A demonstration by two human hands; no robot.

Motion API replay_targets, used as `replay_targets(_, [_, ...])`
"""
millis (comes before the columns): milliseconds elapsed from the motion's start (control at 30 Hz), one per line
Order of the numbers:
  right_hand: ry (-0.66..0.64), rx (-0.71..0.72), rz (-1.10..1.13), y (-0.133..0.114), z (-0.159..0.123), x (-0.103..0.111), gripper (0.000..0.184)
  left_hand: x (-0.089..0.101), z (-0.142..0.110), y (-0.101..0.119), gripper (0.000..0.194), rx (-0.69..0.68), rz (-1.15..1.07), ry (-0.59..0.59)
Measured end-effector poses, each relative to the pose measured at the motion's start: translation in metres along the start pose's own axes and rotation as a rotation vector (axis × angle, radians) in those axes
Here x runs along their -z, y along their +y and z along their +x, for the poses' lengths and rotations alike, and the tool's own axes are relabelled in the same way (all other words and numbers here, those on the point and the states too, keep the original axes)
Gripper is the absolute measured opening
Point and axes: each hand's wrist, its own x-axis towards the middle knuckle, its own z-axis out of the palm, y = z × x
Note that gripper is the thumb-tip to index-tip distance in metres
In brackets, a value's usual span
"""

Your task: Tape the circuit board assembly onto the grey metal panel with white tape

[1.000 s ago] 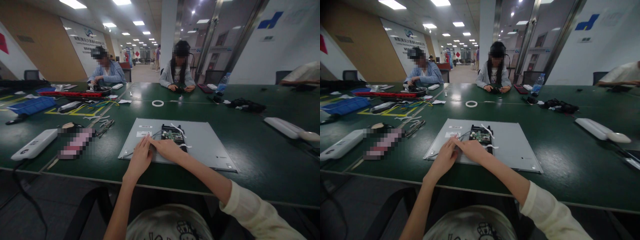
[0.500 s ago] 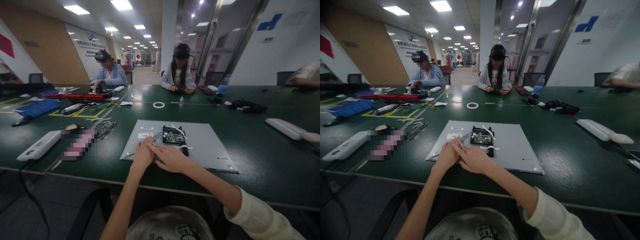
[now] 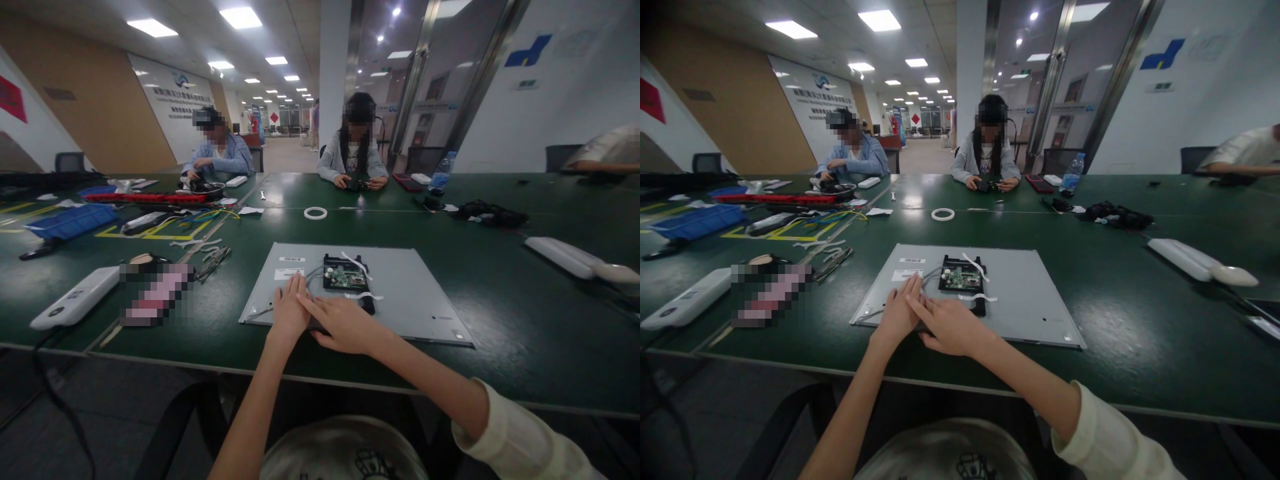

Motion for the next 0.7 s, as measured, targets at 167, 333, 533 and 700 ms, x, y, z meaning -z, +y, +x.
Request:
replay_targets(167, [0.007, 0.003, -0.046, -0.001, -0.004, -0.002, 0.067, 0.001, 0.0, -0.002, 0.047, -0.01, -0.017, 0.011])
replay_targets(333, [0.02, -0.002, -0.067, -0.005, -0.01, -0.002, 0.064, 0.001, -0.001, -0.004, 0.05, -0.019, -0.033, -0.011])
replay_targets(533, [0.07, -0.017, -0.035, -0.001, -0.031, 0.014, 0.053, -0.007, 0.002, -0.004, 0.055, -0.006, -0.047, 0.031])
replay_targets(700, [0.301, -0.366, 0.023, 0.039, -0.057, 0.031, 0.034, -0.009, 0.003, -0.002, 0.056, 0.007, -0.084, 0.096])
